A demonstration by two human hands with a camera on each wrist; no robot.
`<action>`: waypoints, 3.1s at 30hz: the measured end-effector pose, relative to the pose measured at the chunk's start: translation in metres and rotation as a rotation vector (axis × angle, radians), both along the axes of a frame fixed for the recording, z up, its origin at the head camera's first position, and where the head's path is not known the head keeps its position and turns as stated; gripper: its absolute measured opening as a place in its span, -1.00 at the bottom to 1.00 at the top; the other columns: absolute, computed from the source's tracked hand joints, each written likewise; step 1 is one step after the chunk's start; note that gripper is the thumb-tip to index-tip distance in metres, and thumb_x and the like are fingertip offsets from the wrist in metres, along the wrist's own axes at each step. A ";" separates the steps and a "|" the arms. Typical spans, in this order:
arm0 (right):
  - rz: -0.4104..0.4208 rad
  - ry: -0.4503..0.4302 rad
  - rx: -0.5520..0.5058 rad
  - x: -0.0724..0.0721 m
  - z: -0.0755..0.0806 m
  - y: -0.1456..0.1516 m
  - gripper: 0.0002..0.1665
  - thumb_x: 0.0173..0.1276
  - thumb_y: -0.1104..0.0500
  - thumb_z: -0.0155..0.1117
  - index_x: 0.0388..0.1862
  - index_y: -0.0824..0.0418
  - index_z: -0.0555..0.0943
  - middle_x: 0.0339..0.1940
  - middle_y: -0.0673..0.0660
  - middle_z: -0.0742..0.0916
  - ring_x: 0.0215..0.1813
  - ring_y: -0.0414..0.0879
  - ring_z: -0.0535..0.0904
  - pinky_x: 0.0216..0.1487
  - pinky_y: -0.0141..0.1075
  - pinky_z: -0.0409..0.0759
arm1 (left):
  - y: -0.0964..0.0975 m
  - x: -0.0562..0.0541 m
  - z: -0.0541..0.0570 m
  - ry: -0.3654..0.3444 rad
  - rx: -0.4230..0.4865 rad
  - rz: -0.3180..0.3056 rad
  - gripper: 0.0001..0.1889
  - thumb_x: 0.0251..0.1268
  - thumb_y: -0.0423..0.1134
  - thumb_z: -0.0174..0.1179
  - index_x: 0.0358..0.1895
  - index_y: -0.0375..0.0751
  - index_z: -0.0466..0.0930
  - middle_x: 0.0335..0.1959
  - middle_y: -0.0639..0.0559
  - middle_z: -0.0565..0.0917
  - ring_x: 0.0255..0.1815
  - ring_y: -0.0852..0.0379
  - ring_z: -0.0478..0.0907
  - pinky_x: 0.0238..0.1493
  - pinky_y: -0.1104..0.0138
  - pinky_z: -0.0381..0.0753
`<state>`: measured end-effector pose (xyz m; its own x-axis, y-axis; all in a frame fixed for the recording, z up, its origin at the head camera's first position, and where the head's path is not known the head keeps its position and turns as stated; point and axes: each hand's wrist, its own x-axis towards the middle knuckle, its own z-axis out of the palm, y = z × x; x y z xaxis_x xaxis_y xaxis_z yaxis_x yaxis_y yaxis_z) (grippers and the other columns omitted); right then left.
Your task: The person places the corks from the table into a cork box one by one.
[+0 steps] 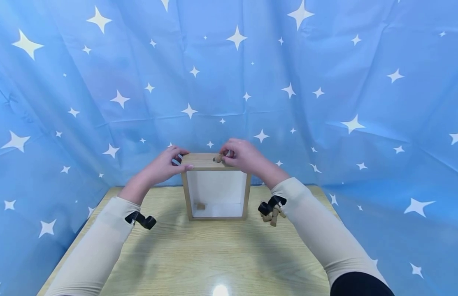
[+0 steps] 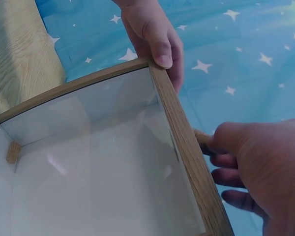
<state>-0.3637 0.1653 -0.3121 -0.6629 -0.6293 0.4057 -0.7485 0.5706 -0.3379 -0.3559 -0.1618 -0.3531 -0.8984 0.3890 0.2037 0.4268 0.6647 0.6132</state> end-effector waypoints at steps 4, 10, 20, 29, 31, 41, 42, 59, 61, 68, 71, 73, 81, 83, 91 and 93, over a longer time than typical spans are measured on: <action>-0.006 0.008 0.012 0.001 -0.001 -0.001 -0.77 0.54 0.32 0.49 0.12 0.23 0.83 -0.13 0.02 0.74 -0.13 -0.12 0.68 -0.15 -0.23 0.74 | 0.001 0.001 0.000 0.000 -0.003 0.001 -0.13 0.45 0.39 0.38 0.61 -0.09 0.49 0.33 -0.01 0.52 0.27 -0.07 0.57 0.16 -0.01 0.73; -0.006 0.000 0.025 0.002 -0.001 -0.004 -0.74 0.55 0.32 0.47 0.16 0.29 0.82 -0.13 0.04 0.73 -0.12 -0.11 0.71 -0.14 -0.24 0.76 | 0.000 0.000 -0.001 -0.003 -0.011 -0.004 -0.15 0.47 0.37 0.38 0.62 -0.08 0.48 0.34 -0.03 0.50 0.27 -0.06 0.56 0.17 0.00 0.71; -0.006 -0.019 0.031 -0.001 -0.003 -0.006 -0.72 0.55 0.30 0.47 0.18 0.28 0.81 -0.10 0.04 0.75 -0.13 -0.11 0.72 -0.11 -0.23 0.78 | 0.000 0.001 0.001 0.001 0.003 -0.009 -0.18 0.51 0.32 0.38 0.61 -0.11 0.48 0.34 -0.03 0.51 0.27 -0.07 0.56 0.19 -0.01 0.71; 0.012 -0.002 -0.036 -0.002 -0.006 0.000 -0.80 0.52 0.35 0.47 0.08 0.29 0.81 -0.13 0.07 0.74 -0.12 -0.09 0.71 -0.08 -0.20 0.77 | 0.000 0.002 -0.001 0.003 0.007 -0.001 -0.17 0.48 0.34 0.39 0.61 -0.09 0.49 0.35 -0.02 0.51 0.27 -0.07 0.57 0.18 -0.01 0.72; 0.006 0.001 -0.052 -0.003 -0.006 0.003 -0.82 0.53 0.33 0.47 0.05 0.28 0.81 -0.15 0.05 0.73 -0.14 -0.10 0.69 -0.11 -0.21 0.75 | 0.000 0.002 -0.001 0.004 0.007 0.002 -0.17 0.48 0.34 0.39 0.61 -0.09 0.49 0.35 -0.02 0.51 0.28 -0.08 0.57 0.17 0.00 0.73; -0.064 -0.007 -0.197 -0.003 -0.012 0.030 -0.89 0.53 0.37 0.45 -0.04 0.28 0.82 -0.17 0.09 0.75 -0.19 -0.05 0.63 -0.19 -0.29 0.65 | 0.002 0.003 -0.001 -0.004 0.011 0.009 -0.17 0.48 0.32 0.40 0.61 -0.10 0.49 0.36 -0.03 0.50 0.30 -0.15 0.58 0.18 0.01 0.74; -0.076 -0.008 -0.215 -0.003 -0.013 0.034 -0.91 0.54 0.36 0.44 -0.06 0.27 0.82 -0.18 0.09 0.75 -0.20 -0.05 0.63 -0.20 -0.30 0.64 | 0.002 0.003 -0.001 -0.005 0.009 0.008 -0.16 0.48 0.32 0.40 0.62 -0.11 0.48 0.37 -0.03 0.50 0.30 -0.15 0.58 0.18 0.01 0.74; -0.252 -0.012 -0.287 0.001 -0.048 0.097 -0.94 0.59 0.32 0.43 -0.11 0.25 0.82 -0.23 0.11 0.74 -0.23 -0.03 0.61 -0.27 -0.38 0.59 | 0.002 0.004 -0.003 0.004 0.003 0.006 -0.17 0.49 0.33 0.39 0.62 -0.09 0.48 0.37 -0.02 0.51 0.28 -0.06 0.58 0.16 0.01 0.75; -0.265 -0.040 -0.273 0.001 -0.056 0.104 -0.93 0.61 0.30 0.42 -0.10 0.24 0.82 -0.21 0.11 0.75 -0.21 -0.02 0.62 -0.25 -0.36 0.60 | 0.002 0.005 -0.003 0.001 0.003 0.009 -0.17 0.49 0.33 0.39 0.61 -0.08 0.48 0.38 -0.01 0.51 0.28 -0.06 0.58 0.17 0.01 0.75; -0.313 -0.143 -0.225 0.006 -0.084 0.127 -0.90 0.65 0.23 0.41 -0.02 0.23 0.81 -0.17 0.11 0.77 -0.18 -0.01 0.64 -0.25 -0.28 0.64 | 0.001 0.008 -0.004 -0.002 0.010 0.015 -0.17 0.48 0.32 0.41 0.61 -0.09 0.48 0.37 -0.01 0.53 0.27 -0.06 0.58 0.17 0.02 0.75; -0.328 -0.173 -0.206 0.010 -0.098 0.135 -0.89 0.65 0.22 0.41 -0.02 0.23 0.81 -0.17 0.10 0.77 -0.18 -0.02 0.64 -0.26 -0.26 0.64 | 0.002 0.009 -0.006 -0.007 0.010 0.020 -0.18 0.48 0.31 0.41 0.61 -0.08 0.49 0.36 0.00 0.53 0.27 -0.05 0.58 0.17 0.02 0.75; -0.333 -0.192 -0.195 0.011 -0.108 0.141 -0.90 0.65 0.22 0.41 -0.03 0.22 0.80 -0.19 0.10 0.77 -0.18 -0.03 0.64 -0.26 -0.24 0.64 | 0.002 0.010 -0.007 -0.013 0.012 0.023 -0.19 0.48 0.30 0.42 0.61 -0.08 0.49 0.35 0.01 0.53 0.27 -0.05 0.58 0.16 0.03 0.75; -0.346 -0.197 -0.181 0.012 -0.142 0.164 -0.95 0.62 0.26 0.43 -0.08 0.23 0.79 -0.24 0.06 0.75 -0.19 -0.06 0.63 -0.27 -0.21 0.61 | 0.005 0.006 -0.008 -0.007 0.023 0.005 -0.19 0.49 0.28 0.41 0.61 -0.10 0.49 0.32 -0.01 0.52 0.27 -0.07 0.58 0.12 0.03 0.74; -0.353 -0.201 -0.178 0.012 -0.148 0.168 -0.96 0.62 0.25 0.43 -0.08 0.21 0.78 -0.23 0.06 0.75 -0.19 -0.06 0.63 -0.26 -0.20 0.62 | 0.005 0.004 -0.007 -0.001 0.026 0.006 -0.19 0.49 0.29 0.41 0.60 -0.09 0.50 0.33 0.00 0.52 0.26 -0.05 0.57 0.12 0.03 0.74; -0.397 -0.268 -0.133 0.013 -0.167 0.182 -0.89 0.60 0.25 0.43 -0.02 0.29 0.76 -0.20 0.07 0.75 -0.13 -0.03 0.64 -0.22 -0.18 0.64 | 0.003 0.001 -0.004 -0.001 0.022 0.010 -0.20 0.48 0.30 0.41 0.59 -0.08 0.51 0.32 0.03 0.52 0.25 -0.03 0.57 0.11 0.03 0.74; -0.406 -0.285 -0.130 0.014 -0.173 0.185 -0.85 0.59 0.24 0.44 0.00 0.33 0.75 -0.20 0.07 0.76 -0.14 -0.04 0.63 -0.24 -0.21 0.64 | 0.003 0.001 -0.005 0.001 0.025 0.011 -0.19 0.47 0.31 0.42 0.59 -0.07 0.51 0.31 0.04 0.52 0.24 -0.03 0.58 0.10 0.04 0.75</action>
